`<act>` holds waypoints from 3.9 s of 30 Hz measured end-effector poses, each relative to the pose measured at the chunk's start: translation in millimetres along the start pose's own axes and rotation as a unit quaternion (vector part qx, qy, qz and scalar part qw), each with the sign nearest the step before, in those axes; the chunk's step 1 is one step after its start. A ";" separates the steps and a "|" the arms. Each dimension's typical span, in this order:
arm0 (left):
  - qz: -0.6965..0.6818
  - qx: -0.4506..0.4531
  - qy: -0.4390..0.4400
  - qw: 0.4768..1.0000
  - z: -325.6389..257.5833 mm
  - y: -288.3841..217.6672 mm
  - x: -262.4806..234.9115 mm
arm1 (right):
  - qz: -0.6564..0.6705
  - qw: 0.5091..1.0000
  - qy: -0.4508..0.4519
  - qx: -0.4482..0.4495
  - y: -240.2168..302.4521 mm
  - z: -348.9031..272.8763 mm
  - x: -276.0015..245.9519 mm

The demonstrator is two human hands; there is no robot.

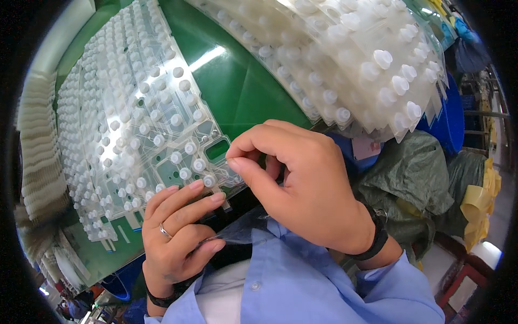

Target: The recorder is inspecting and assembling white plastic button pads onto a transparent circuit membrane.

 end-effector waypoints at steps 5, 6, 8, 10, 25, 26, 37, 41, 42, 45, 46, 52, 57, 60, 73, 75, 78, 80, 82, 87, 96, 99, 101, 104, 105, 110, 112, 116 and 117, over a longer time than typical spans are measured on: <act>-0.002 0.006 0.002 1.000 0.4 0.7 0.0 | -0.025 1.000 0.003 0.011 -1.7 0.1 1.5; -0.003 0.006 0.002 1.000 0.6 1.1 0.2 | -0.029 0.999 0.004 0.013 -1.8 0.1 1.7; -0.004 0.006 0.001 1.000 0.3 1.2 -0.2 | -0.033 0.999 0.002 0.013 -1.0 0.4 1.8; -0.004 0.006 0.000 1.000 -0.2 1.3 -0.7 | -0.035 0.999 0.002 0.013 -0.7 1.0 2.4; -0.005 0.006 -0.002 1.000 0.0 2.0 0.4 | -0.038 0.999 -0.009 0.013 -0.1 0.8 2.6; -0.005 0.009 -0.002 1.000 0.2 2.0 0.6 | -0.038 0.999 -0.012 0.014 -0.6 0.6 2.4; 0.043 0.007 0.018 0.999 0.2 0.0 8.0 | -0.117 0.991 -0.018 -0.055 7.2 -4.8 3.5; 0.030 -0.008 0.015 0.999 3.2 -0.2 4.7 | -0.150 0.984 -0.092 -0.029 10.5 -6.4 -0.6; 0.022 -0.015 0.012 1.000 3.6 0.2 2.3 | -0.127 0.987 -0.097 -0.007 5.6 -7.4 -3.1; 0.024 -0.005 -0.007 1.000 -7.8 -4.7 -11.4 | -0.062 0.991 -0.108 0.039 -9.6 -17.9 -7.5; 0.027 -0.026 -0.014 0.999 -11.6 -2.8 -18.1 | -0.041 0.993 -0.105 0.038 -13.4 -26.1 -8.3; -0.079 -0.009 0.043 0.996 -34.1 -2.7 -14.4 | 0.069 0.977 0.135 0.150 -38.6 -58.1 54.5; -0.080 -0.029 -0.027 0.996 -47.4 -2.5 -45.4 | -0.163 0.986 0.007 -0.031 29.0 -34.6 19.8; -0.016 -0.145 -0.049 0.988 -62.6 31.7 -48.0 | 0.006 0.985 -0.145 -0.094 46.4 -26.4 -3.4; -0.015 -0.130 -0.066 0.989 -56.3 27.6 -40.4 | 0.206 0.937 -0.279 -0.037 3.1 -18.9 -198.2; -0.011 -0.140 -0.074 0.987 -59.2 26.3 -44.7 | 0.015 0.965 -0.254 0.058 -10.2 -17.3 -187.1; 0.000 -0.133 -0.090 0.987 -55.2 16.1 -49.7 | -0.249 0.890 -0.381 -0.027 21.5 -33.8 -178.6; 0.012 -0.104 -0.096 0.990 -48.2 5.2 -56.3 | -0.390 0.790 -0.466 -0.087 57.6 -52.4 -175.5; -0.080 -0.101 -0.084 0.988 -35.1 5.0 -49.4 | -0.262 0.854 -0.439 -0.093 64.5 -66.5 -154.9; -0.151 -0.146 -0.074 0.975 -51.8 13.7 -32.9 | -0.044 0.973 0.063 -0.218 98.5 -36.6 25.6; -0.126 -0.096 -0.104 0.982 -45.9 0.7 -38.0 | -0.022 0.971 0.074 -0.226 93.7 -46.4 50.1; -0.133 -0.103 -0.084 0.982 -44.1 2.2 -34.5 | -0.013 0.975 0.078 -0.208 87.6 -45.4 51.2; -0.127 -0.121 -0.058 0.983 -44.4 5.5 -30.1 | -0.028 0.973 0.089 -0.212 88.2 -45.1 50.3; -0.113 -0.142 -0.050 0.982 -44.4 13.0 -42.4 | -0.014 0.981 0.069 -0.180 78.8 -31.2 30.1; -0.123 -0.150 -0.076 0.978 -46.1 20.4 -51.0 | -0.007 0.985 0.053 -0.162 72.8 -25.9 20.1; 0.013 -0.083 -0.053 0.995 -42.4 24.1 -58.6 | 0.075 0.994 0.012 -0.083 40.5 -0.3 6.3; 0.018 -0.093 -0.024 0.995 -43.1 24.6 -44.5 | 0.089 0.995 0.054 0.001 25.8 8.5 17.5; 0.013 -0.106 -0.037 0.994 -39.5 23.4 -37.8 | 0.056 0.995 0.071 0.048 15.2 20.0 26.9; 0.013 -0.108 -0.039 0.993 -39.3 24.6 -37.1 | 0.045 0.996 0.063 0.035 18.8 22.8 28.1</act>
Point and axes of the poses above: each hand's wrist, its own z-axis towards the middle knuckle, its own x-axis out of the palm, y = z × x, the point moved 10 cm from there along z, towards the middle knuckle, and after that the axes turned 6 degrees about -z, right-handed, at the moved point
